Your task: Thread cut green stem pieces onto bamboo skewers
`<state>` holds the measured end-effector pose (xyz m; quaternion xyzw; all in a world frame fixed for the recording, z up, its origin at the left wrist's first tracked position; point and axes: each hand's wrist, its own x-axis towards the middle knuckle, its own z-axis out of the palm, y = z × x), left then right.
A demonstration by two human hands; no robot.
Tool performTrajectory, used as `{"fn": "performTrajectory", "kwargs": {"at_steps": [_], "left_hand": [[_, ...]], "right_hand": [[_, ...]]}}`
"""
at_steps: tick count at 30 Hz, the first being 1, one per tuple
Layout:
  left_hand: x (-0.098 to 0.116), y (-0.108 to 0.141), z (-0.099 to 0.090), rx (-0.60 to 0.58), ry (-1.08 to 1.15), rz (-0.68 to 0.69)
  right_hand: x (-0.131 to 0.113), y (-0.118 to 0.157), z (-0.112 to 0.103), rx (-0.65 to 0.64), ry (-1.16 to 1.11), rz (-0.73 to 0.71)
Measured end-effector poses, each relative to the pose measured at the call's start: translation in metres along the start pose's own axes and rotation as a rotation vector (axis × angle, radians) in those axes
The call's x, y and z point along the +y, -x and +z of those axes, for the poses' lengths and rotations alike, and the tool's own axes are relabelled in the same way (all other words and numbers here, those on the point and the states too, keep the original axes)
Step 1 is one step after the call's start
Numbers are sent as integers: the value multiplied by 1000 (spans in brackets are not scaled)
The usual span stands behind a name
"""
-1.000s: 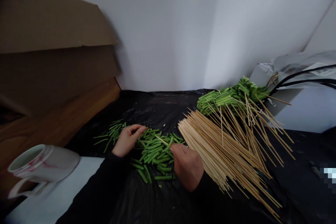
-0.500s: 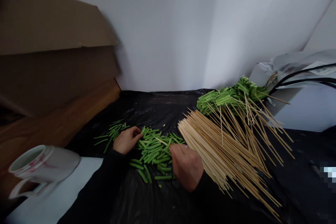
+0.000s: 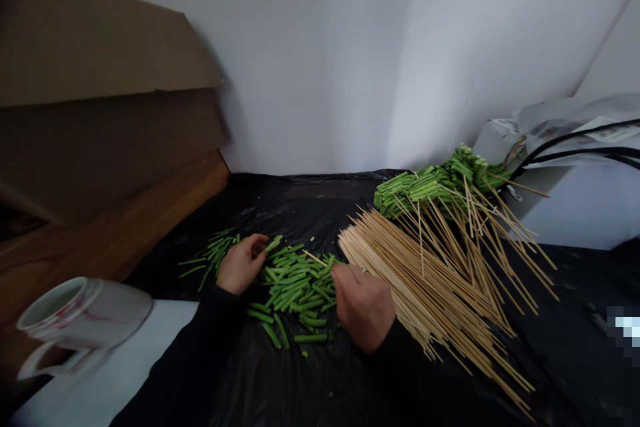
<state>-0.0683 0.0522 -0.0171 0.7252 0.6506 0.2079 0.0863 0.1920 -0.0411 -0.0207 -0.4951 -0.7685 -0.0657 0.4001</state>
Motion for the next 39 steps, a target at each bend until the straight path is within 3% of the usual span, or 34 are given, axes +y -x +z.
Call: {"fn": "performTrajectory", "kwargs": {"at_steps": [3, 5, 11, 17, 21, 24, 28, 34, 39], "left_hand": [[8, 1, -1, 112, 51, 93], [17, 4, -3, 127, 113, 179], [38, 16, -4, -142, 314, 435], [35, 16, -3, -285, 229, 468], [36, 15, -5, -305, 309, 472], [41, 15, -7, -202, 509, 374], [45, 16, -7, -119, 922, 70], [52, 19, -3, -290, 1422, -255], [59, 24, -2, -372, 1533, -298]], "right_hand": [[3, -2, -2, 15, -2, 15], [4, -3, -2, 17, -9, 20], [5, -2, -1, 10, 6, 20], [3, -3, -2, 16, 8, 19], [2, -2, -1, 20, 34, 18], [2, -2, -1, 30, 4, 6], [-1, -1, -1, 55, -57, -35], [-5, 2, 2, -1, -21, -46], [-5, 4, 3, -25, -8, -51]]}}
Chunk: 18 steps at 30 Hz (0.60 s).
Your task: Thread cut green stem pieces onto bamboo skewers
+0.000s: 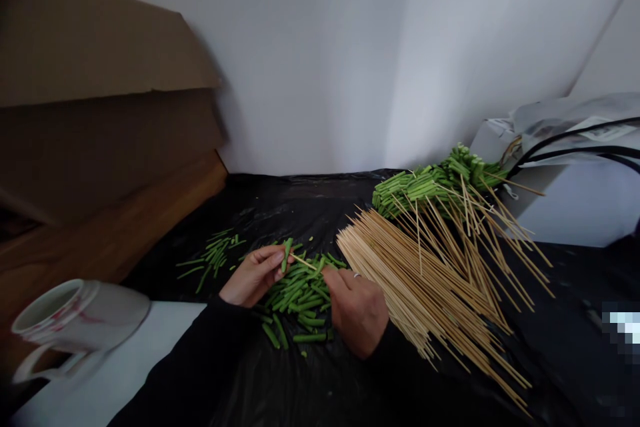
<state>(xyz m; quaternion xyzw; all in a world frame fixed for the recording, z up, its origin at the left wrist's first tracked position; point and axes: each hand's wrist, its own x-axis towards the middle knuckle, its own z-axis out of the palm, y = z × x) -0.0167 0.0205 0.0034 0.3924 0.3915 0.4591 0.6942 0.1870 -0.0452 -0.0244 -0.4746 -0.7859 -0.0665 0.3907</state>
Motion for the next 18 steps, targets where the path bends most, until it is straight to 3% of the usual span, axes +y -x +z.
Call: {"fn": "performTrajectory", "kwargs": {"at_steps": [18], "left_hand": [[-3, 1, 0, 19, -1, 33]], "right_hand": [[-1, 0, -1, -37, 77, -5]]}}
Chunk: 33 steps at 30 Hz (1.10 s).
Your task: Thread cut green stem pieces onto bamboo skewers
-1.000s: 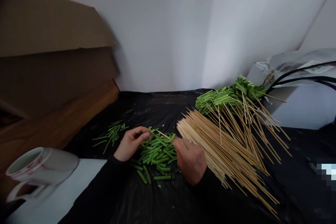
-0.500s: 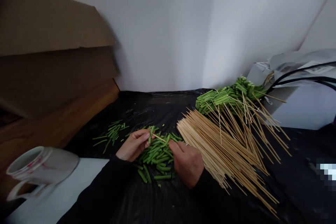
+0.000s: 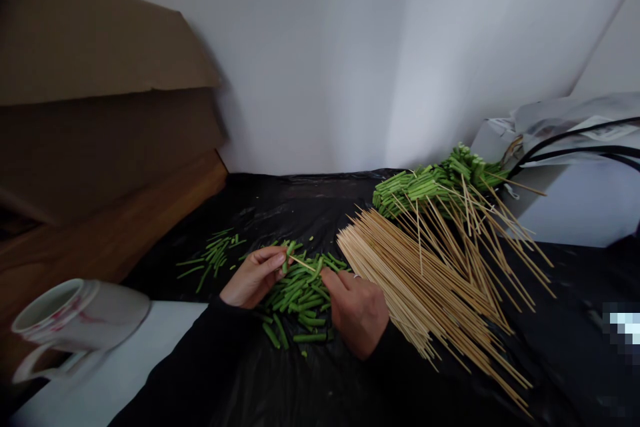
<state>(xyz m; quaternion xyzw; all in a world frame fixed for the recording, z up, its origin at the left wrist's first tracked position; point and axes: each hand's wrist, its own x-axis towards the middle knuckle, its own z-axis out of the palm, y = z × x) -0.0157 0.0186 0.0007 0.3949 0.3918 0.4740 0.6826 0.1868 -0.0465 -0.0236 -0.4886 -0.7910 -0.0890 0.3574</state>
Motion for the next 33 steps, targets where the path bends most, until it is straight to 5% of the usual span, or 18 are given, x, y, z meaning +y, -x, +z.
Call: {"fn": "performTrajectory", "kwargs": {"at_steps": [18, 33], "left_hand": [[2, 1, -1, 55, -83, 69], [-1, 2, 1, 10, 67, -24]], "right_hand": [[-3, 3, 1, -24, -80, 0], [-7, 2, 0, 10, -100, 33]]}}
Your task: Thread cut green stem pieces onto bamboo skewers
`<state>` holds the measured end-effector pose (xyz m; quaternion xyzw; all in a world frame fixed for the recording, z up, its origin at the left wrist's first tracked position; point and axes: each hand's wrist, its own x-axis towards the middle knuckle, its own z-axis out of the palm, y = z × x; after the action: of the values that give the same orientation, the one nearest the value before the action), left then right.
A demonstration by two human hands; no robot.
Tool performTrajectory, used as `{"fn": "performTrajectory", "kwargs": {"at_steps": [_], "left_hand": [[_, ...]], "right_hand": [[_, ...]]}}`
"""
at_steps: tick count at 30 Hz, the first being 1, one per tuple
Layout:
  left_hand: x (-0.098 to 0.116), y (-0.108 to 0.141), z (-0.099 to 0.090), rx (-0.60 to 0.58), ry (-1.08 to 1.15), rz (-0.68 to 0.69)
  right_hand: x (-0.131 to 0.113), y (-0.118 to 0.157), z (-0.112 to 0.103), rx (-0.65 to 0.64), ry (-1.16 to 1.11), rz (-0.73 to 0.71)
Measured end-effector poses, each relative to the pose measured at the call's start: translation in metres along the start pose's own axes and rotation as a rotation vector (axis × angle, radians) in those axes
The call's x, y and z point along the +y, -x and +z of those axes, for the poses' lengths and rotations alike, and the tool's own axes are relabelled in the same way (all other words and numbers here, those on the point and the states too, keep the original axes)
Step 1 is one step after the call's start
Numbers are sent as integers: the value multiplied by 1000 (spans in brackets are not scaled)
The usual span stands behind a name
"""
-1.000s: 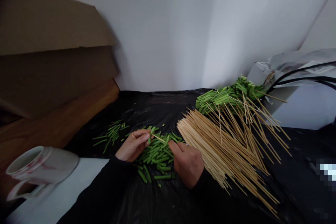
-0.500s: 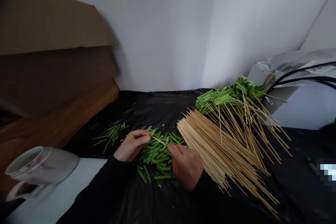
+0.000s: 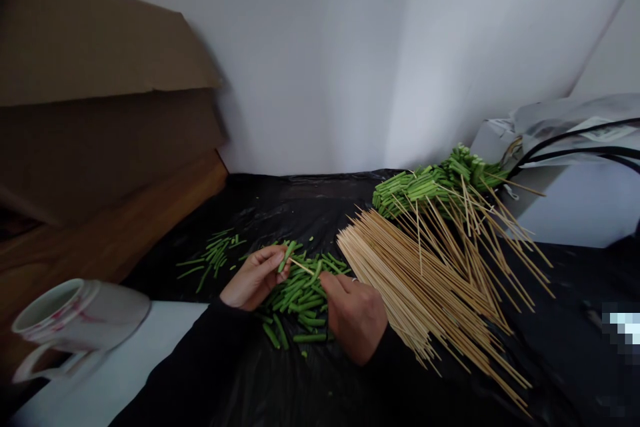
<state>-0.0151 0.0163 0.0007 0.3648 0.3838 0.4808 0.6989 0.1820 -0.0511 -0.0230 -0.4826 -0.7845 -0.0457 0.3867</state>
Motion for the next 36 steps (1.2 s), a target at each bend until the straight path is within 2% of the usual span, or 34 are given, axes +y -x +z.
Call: {"fn": "performTrajectory", "kwargs": {"at_steps": [7, 14, 19, 27, 36], "left_hand": [[0, 2, 3, -38, 3, -27], [1, 3, 4, -23, -156, 16], [-1, 3, 3, -40, -168, 6], [0, 1, 1, -52, 26, -64], [-1, 2, 1, -73, 35, -66]], "right_hand": [[2, 1, 2, -7, 14, 6], [2, 2, 3, -16, 46, 16], [2, 2, 4, -17, 35, 23], [1, 0, 0, -19, -22, 28], [1, 1, 1, -30, -7, 16]]}}
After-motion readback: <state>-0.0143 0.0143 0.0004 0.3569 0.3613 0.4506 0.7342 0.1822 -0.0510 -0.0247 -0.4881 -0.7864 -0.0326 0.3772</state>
